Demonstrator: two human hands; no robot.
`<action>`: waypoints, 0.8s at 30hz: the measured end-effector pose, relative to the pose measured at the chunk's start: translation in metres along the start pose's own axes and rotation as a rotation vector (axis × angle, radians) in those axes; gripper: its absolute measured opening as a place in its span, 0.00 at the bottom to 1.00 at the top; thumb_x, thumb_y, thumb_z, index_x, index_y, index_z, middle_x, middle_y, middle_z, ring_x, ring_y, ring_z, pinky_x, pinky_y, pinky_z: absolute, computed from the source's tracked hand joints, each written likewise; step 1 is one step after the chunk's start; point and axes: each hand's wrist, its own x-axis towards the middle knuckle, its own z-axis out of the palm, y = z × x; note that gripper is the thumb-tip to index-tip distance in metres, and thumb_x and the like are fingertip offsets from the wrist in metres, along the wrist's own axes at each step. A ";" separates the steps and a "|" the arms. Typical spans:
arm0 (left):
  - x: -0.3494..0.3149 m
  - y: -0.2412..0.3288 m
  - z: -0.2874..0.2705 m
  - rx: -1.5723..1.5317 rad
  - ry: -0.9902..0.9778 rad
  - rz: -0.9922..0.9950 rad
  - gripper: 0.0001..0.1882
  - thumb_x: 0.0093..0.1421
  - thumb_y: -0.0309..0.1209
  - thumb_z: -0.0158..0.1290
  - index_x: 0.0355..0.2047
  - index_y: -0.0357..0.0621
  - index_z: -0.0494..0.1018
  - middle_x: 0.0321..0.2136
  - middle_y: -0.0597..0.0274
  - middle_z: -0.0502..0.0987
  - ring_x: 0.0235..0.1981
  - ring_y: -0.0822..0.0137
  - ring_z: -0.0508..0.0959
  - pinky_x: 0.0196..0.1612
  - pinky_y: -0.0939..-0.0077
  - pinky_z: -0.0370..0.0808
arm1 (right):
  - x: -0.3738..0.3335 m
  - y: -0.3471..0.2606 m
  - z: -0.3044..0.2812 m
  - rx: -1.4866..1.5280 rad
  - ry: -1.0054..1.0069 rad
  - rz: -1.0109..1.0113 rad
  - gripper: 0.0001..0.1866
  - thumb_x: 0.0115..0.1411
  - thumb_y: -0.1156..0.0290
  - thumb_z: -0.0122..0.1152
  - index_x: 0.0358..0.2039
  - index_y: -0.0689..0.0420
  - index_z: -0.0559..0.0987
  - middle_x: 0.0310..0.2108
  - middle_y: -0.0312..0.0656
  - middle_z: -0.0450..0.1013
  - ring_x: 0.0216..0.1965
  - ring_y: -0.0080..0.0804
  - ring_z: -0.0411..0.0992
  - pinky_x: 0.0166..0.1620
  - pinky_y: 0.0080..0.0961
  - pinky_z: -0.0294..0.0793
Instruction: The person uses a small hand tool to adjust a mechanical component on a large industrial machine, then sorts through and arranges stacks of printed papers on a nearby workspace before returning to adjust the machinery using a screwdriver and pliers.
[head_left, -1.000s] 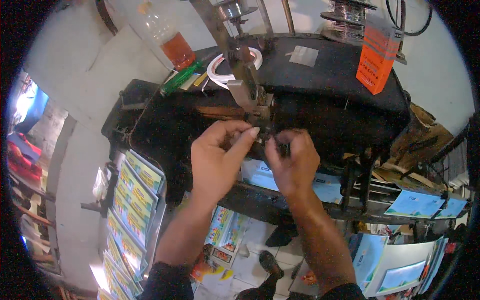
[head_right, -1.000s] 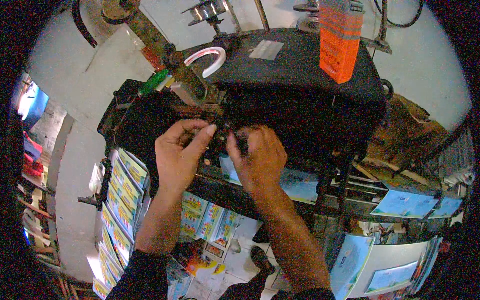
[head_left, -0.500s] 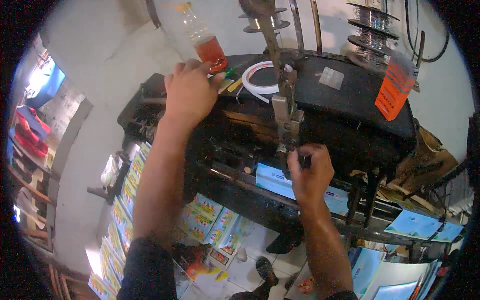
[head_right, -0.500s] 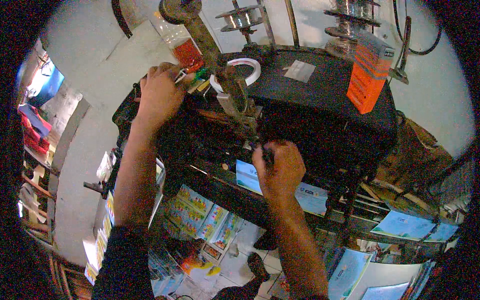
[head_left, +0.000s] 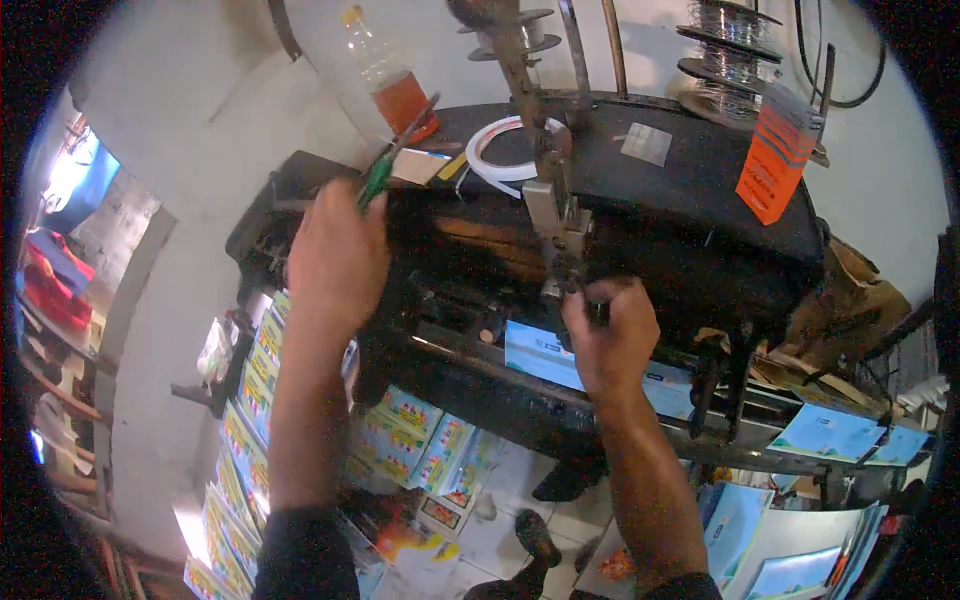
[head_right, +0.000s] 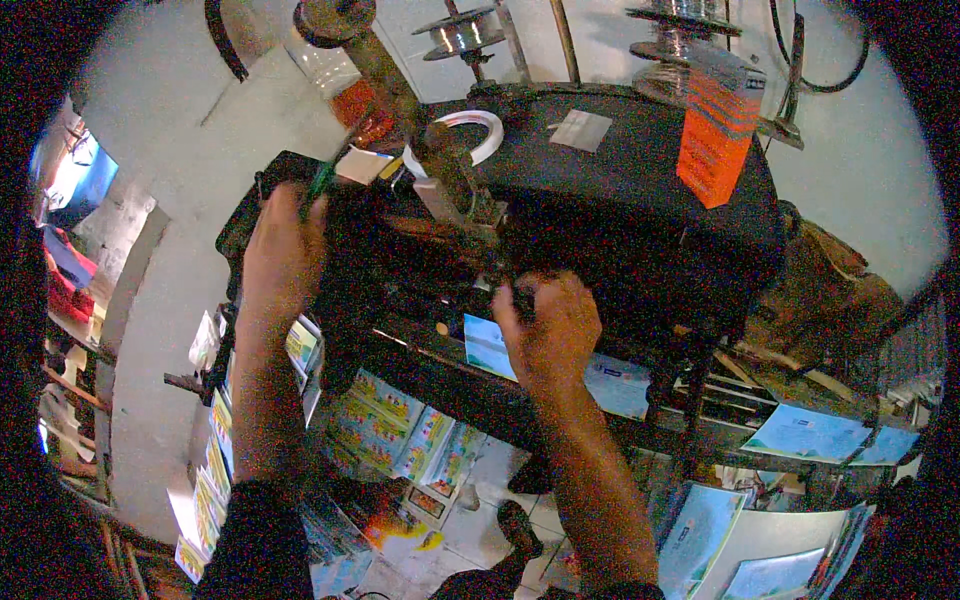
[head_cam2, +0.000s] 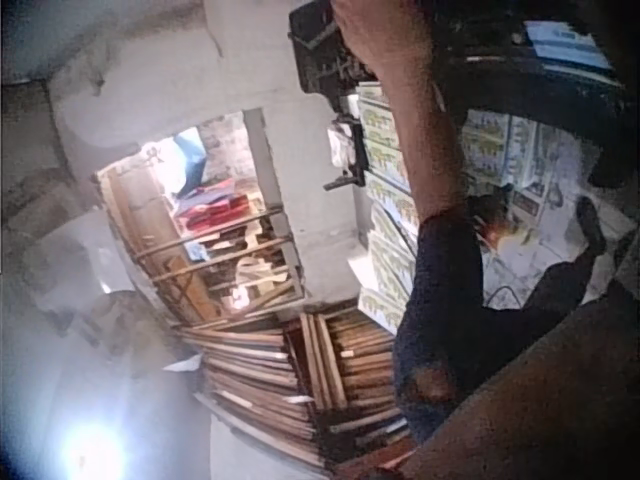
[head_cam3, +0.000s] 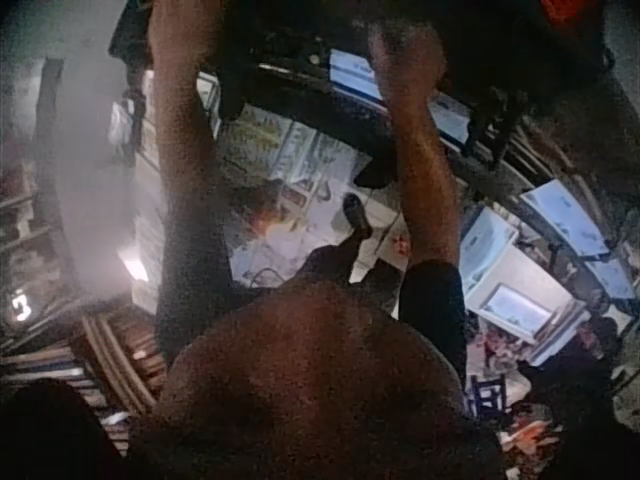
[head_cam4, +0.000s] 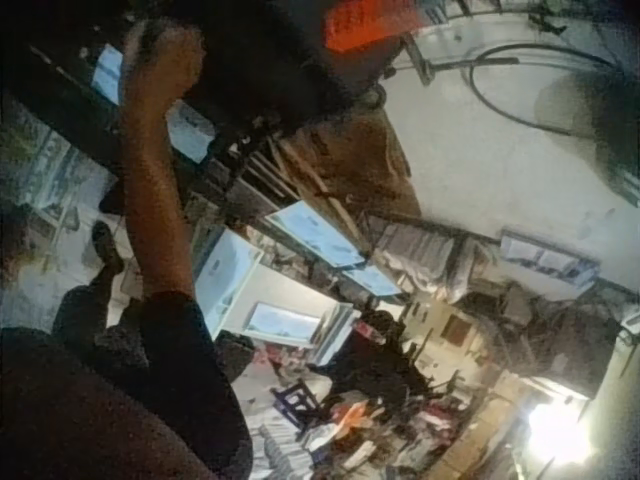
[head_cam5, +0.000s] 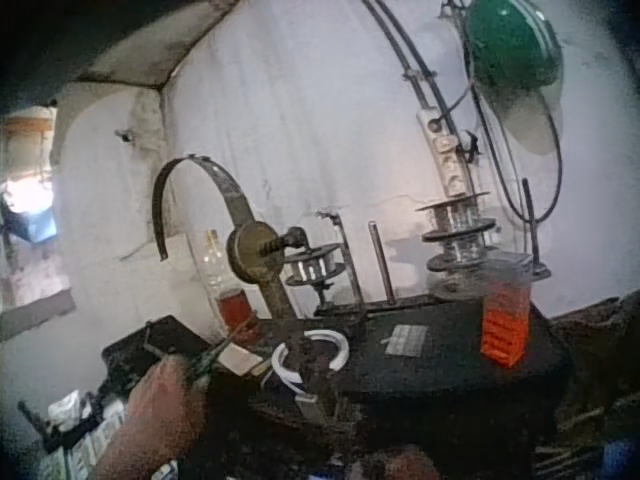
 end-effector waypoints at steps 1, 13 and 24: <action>-0.022 -0.002 -0.007 -0.049 -0.014 -0.048 0.15 0.66 0.38 0.47 0.43 0.37 0.67 0.35 0.40 0.75 0.39 0.38 0.75 0.42 0.48 0.71 | -0.002 0.001 0.001 -0.005 -0.003 0.002 0.14 0.49 0.65 0.71 0.32 0.54 0.75 0.28 0.46 0.72 0.32 0.50 0.72 0.35 0.44 0.70; -0.150 0.028 -0.022 -0.700 -0.237 0.113 0.15 0.58 0.28 0.58 0.46 0.36 0.75 0.30 0.47 0.79 0.28 0.54 0.81 0.31 0.68 0.75 | -0.003 0.005 0.002 0.038 0.033 -0.041 0.13 0.49 0.65 0.71 0.30 0.55 0.75 0.30 0.45 0.73 0.32 0.48 0.72 0.35 0.44 0.69; -0.124 0.032 -0.001 -0.743 -0.320 -0.004 0.18 0.63 0.33 0.55 0.48 0.32 0.75 0.33 0.49 0.81 0.33 0.63 0.80 0.38 0.72 0.74 | 0.001 -0.002 -0.004 -0.010 -0.039 0.042 0.12 0.49 0.64 0.70 0.29 0.54 0.77 0.29 0.44 0.73 0.33 0.47 0.72 0.36 0.43 0.69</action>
